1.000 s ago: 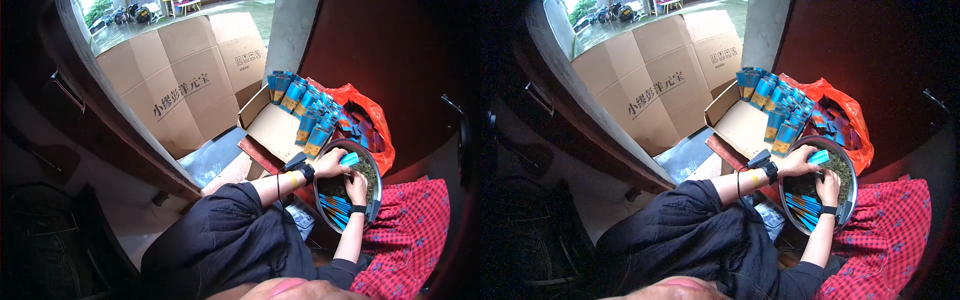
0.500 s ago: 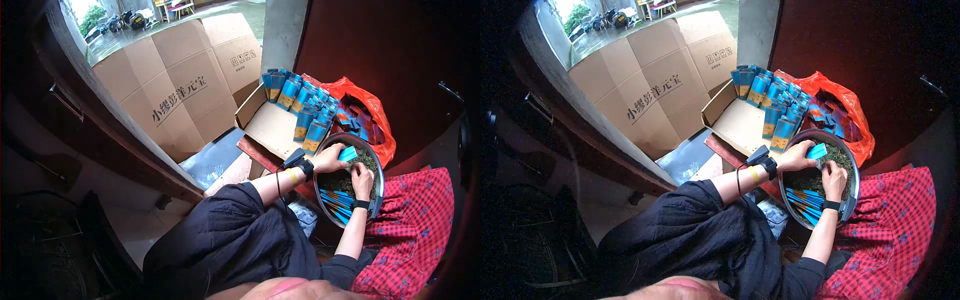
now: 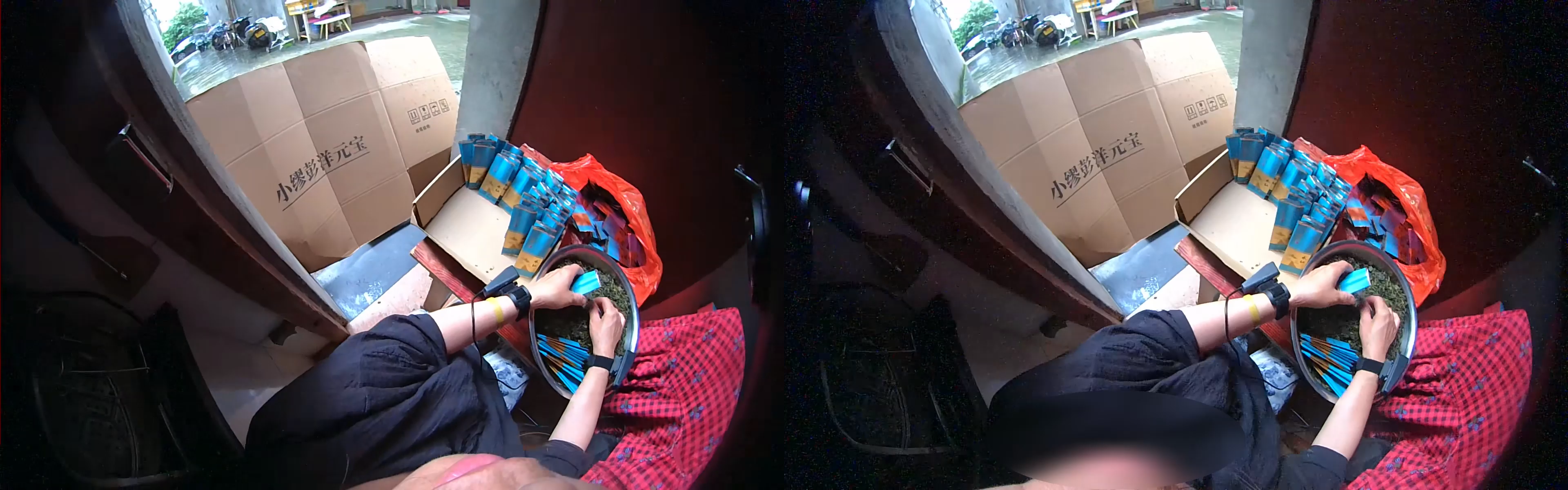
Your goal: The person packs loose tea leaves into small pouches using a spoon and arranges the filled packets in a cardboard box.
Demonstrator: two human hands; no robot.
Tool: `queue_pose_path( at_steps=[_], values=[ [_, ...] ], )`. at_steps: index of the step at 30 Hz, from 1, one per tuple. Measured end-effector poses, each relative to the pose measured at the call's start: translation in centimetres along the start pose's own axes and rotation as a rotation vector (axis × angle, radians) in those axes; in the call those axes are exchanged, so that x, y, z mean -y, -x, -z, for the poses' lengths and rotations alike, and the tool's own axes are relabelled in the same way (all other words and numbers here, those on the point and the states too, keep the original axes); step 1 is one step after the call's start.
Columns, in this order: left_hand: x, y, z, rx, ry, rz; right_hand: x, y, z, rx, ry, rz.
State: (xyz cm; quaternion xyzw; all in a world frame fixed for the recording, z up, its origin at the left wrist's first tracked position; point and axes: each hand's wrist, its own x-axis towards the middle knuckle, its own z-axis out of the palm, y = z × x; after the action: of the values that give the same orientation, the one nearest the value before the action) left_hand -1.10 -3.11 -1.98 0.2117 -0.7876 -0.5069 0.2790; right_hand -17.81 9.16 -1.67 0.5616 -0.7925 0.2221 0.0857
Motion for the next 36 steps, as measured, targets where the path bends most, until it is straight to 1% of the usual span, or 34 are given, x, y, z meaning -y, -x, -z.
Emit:
queue_pose_path(
  at_steps=[2, 3, 5, 6, 7, 8, 9, 10, 11, 12, 13, 14, 15, 16, 17, 19, 21, 23, 24, 25, 27, 29, 30, 31, 33, 35, 36],
  values=[
    [0.1, 0.1, -0.2, -0.021, -0.025, -0.012, 0.5, -0.3, 0.5, 0.003, -0.180, -0.095],
    [0.1, 0.1, -0.2, -0.028, -0.033, -0.022, -0.1, -0.5, 0.1, 0.004, -0.183, -0.091],
    [-0.1, 0.1, 0.0, -0.018, -0.030, 0.000, -1.6, -0.6, -0.9, -0.040, -0.410, -0.069],
    [-0.2, 0.1, 0.0, -0.002, -0.025, 0.020, -1.3, -0.7, -0.5, -0.014, -0.463, -0.098],
    [0.1, 0.1, -0.2, -0.039, -0.017, 0.001, -2.2, -1.1, -0.9, -0.014, -0.456, -0.040],
    [0.6, -0.2, -0.2, -0.042, -0.043, -0.108, -3.6, -0.9, -1.6, -0.012, -0.442, -0.004],
    [0.5, -0.4, -0.1, -0.095, -0.077, -0.092, -4.4, -1.1, -2.3, -0.018, -0.528, 0.021],
    [2.1, -1.2, -0.9, -0.131, -0.138, -0.140, -4.0, -0.9, -2.0, -0.008, -0.551, -0.047],
    [0.6, -0.7, -0.1, -0.097, -0.152, -0.064, -4.0, -0.8, -2.1, -0.018, -0.599, -0.120],
    [-0.2, -0.4, 0.3, -0.090, -0.205, 0.000, -3.2, -0.7, -1.1, -0.043, -0.531, -0.128],
    [-0.3, -0.5, 0.3, -0.068, -0.142, -0.030, -4.5, -0.9, -2.0, -0.087, -0.420, -0.112],
    [-0.2, -0.3, 0.1, -0.099, -0.162, -0.025, -4.9, -0.6, -2.6, -0.127, -0.500, -0.109],
    [0.2, -0.6, 0.0, -0.103, -0.139, -0.025, -3.8, -0.6, -1.8, -0.082, -0.453, -0.185],
    [0.5, -0.9, -0.3, -0.091, -0.096, 0.017, -3.0, -0.6, -1.0, -0.052, -0.504, -0.182],
    [0.9, -0.8, -0.4, -0.124, -0.135, -0.041, -2.1, -0.5, -0.8, -0.020, -0.566, -0.167],
    [0.4, -0.6, -0.2, -0.105, -0.134, -0.017, -1.5, -0.8, -1.1, -0.016, -0.701, -0.092],
    [0.3, -0.6, -0.3, -0.090, -0.129, -0.011, -1.3, -0.7, -1.1, -0.002, -0.737, -0.109],
    [0.1, -0.6, -0.2, -0.081, -0.144, -0.033, -1.7, -1.0, -1.5, -0.041, -0.917, -0.135],
    [0.0, -0.6, -0.2, -0.062, -0.148, -0.015, -1.8, -1.1, -1.6, -0.115, -0.958, -0.163],
    [-0.2, -0.6, -0.1, -0.042, -0.152, 0.004, -2.0, -1.1, -1.5, -0.154, -0.840, -0.219],
    [-0.2, -0.6, -0.3, -0.031, -0.153, 0.002, -1.9, -0.9, -1.1, -0.246, -0.507, -0.264],
    [-0.3, -0.5, -0.2, -0.037, -0.168, -0.001, -1.7, -1.2, -1.2, -0.222, -0.283, -0.159],
    [0.1, -0.6, -0.3, -0.044, -0.190, -0.023, -0.7, -2.3, -0.5, -0.303, -0.088, 0.079],
    [0.0, -0.6, -0.2, -0.031, -0.199, -0.019, -0.6, -3.2, -0.7, -0.304, 0.010, 0.130],
    [0.0, -0.7, -0.3, -0.017, -0.209, 0.021, -0.4, -4.8, -1.1, -0.327, 0.114, 0.177],
    [0.6, -1.0, -0.4, -0.018, -0.182, 0.036, 0.0, -5.4, -2.5, -0.164, -0.032, 0.068],
    [0.6, -1.0, -0.4, -0.006, -0.175, 0.039, 0.0, -5.4, -3.6, -0.120, -0.310, 0.029]
  ],
)
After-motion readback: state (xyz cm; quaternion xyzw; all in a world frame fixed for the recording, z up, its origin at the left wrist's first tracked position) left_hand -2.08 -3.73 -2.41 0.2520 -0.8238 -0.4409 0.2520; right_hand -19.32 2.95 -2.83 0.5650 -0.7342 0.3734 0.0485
